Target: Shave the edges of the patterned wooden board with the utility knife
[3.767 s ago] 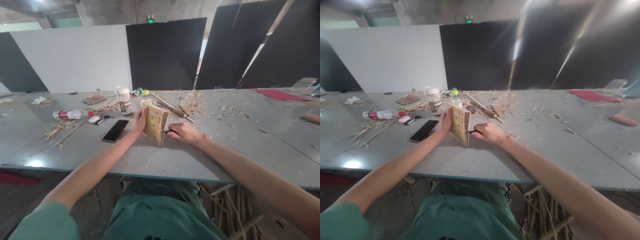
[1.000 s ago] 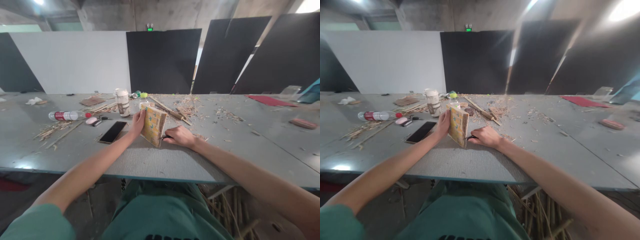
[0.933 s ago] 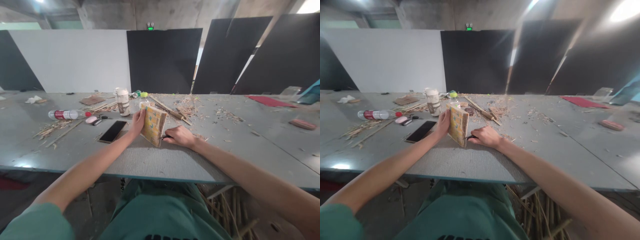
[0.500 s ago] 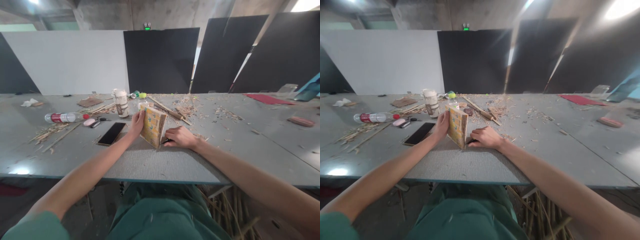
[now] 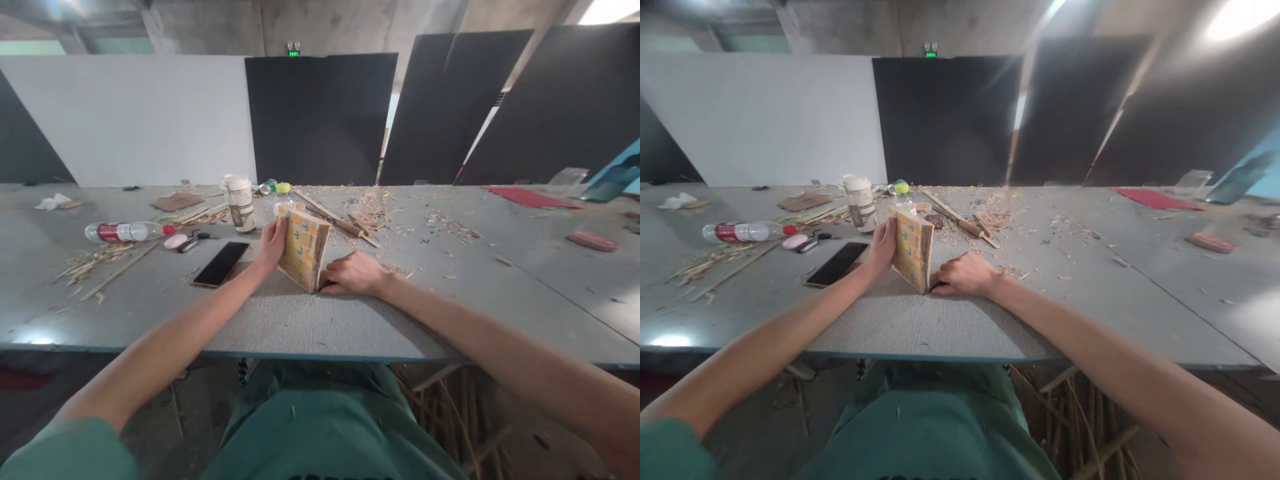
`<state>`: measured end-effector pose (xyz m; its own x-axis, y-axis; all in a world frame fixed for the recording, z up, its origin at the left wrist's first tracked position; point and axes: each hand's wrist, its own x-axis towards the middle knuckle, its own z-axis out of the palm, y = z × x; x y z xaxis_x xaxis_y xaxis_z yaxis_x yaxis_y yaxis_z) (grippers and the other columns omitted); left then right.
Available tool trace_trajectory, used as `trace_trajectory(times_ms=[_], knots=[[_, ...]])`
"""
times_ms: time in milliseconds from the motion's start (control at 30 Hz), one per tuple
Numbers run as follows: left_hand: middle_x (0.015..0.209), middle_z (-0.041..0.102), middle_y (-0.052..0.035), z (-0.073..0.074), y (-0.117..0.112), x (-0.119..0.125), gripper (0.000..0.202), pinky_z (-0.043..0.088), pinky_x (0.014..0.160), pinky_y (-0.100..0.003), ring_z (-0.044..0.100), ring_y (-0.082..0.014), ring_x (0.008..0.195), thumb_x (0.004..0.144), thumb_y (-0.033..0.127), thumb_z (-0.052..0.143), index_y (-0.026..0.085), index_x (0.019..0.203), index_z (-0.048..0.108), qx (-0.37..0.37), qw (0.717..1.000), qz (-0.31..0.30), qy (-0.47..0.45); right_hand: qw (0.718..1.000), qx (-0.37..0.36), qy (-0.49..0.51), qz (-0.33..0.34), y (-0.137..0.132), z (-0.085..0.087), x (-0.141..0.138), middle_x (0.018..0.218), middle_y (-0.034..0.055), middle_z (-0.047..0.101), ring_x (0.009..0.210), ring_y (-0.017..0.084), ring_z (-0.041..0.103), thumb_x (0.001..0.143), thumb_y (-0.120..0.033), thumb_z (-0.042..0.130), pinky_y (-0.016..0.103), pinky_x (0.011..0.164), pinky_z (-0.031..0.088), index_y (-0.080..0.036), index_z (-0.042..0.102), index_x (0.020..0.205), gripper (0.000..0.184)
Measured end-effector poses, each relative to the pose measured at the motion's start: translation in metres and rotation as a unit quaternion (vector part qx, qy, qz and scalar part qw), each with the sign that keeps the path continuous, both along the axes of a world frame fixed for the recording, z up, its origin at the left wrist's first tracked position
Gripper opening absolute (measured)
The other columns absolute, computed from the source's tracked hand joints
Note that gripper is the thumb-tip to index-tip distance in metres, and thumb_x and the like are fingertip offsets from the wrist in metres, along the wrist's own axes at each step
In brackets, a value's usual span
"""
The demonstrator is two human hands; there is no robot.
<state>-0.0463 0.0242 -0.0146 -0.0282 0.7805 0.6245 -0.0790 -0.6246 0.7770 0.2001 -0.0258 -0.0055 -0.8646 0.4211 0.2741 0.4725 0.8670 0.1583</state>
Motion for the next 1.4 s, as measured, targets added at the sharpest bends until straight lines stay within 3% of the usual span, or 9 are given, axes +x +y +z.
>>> trace_trajectory(times_ms=[300,1033,1400], knots=[[0.075,0.062,-0.0045,0.0038,-0.0035,0.0013,0.057,0.045,0.055,-0.024,0.056,-0.0152,0.064,0.097,0.069,0.05,0.016,0.081,0.063,-0.001,1.0,-0.021,0.006,0.999,0.028,0.012,-0.016,-0.0005,0.0007,0.005,0.09,0.0075,0.07,0.079,0.017,0.061,0.106,-0.061,0.03,0.029,0.063,0.031,-0.017,0.066,0.094,0.058],[0.077,0.062,-0.0046,-0.0049,0.0052,0.0027,0.055,0.045,0.055,-0.024,0.056,-0.0152,0.065,0.096,0.069,0.053,0.017,0.081,0.061,-0.007,1.0,-0.01,-0.017,0.999,-0.027,-0.006,-0.028,0.0023,0.0016,0.0046,0.085,0.0054,0.073,0.065,0.015,0.06,0.105,-0.058,0.041,0.031,0.055,0.024,-0.019,0.069,0.094,0.05],[0.074,0.06,-0.0032,-0.0027,0.0039,0.0026,0.055,0.045,0.054,-0.024,0.055,-0.0142,0.063,0.096,0.069,0.054,0.017,0.08,0.061,0.0,1.0,0.002,-0.016,0.998,-0.036,-0.006,-0.056,0.001,0.0015,0.0054,0.092,0.0073,0.073,0.073,0.017,0.061,0.108,-0.058,0.027,0.03,0.06,0.026,-0.018,0.067,0.096,0.058]])
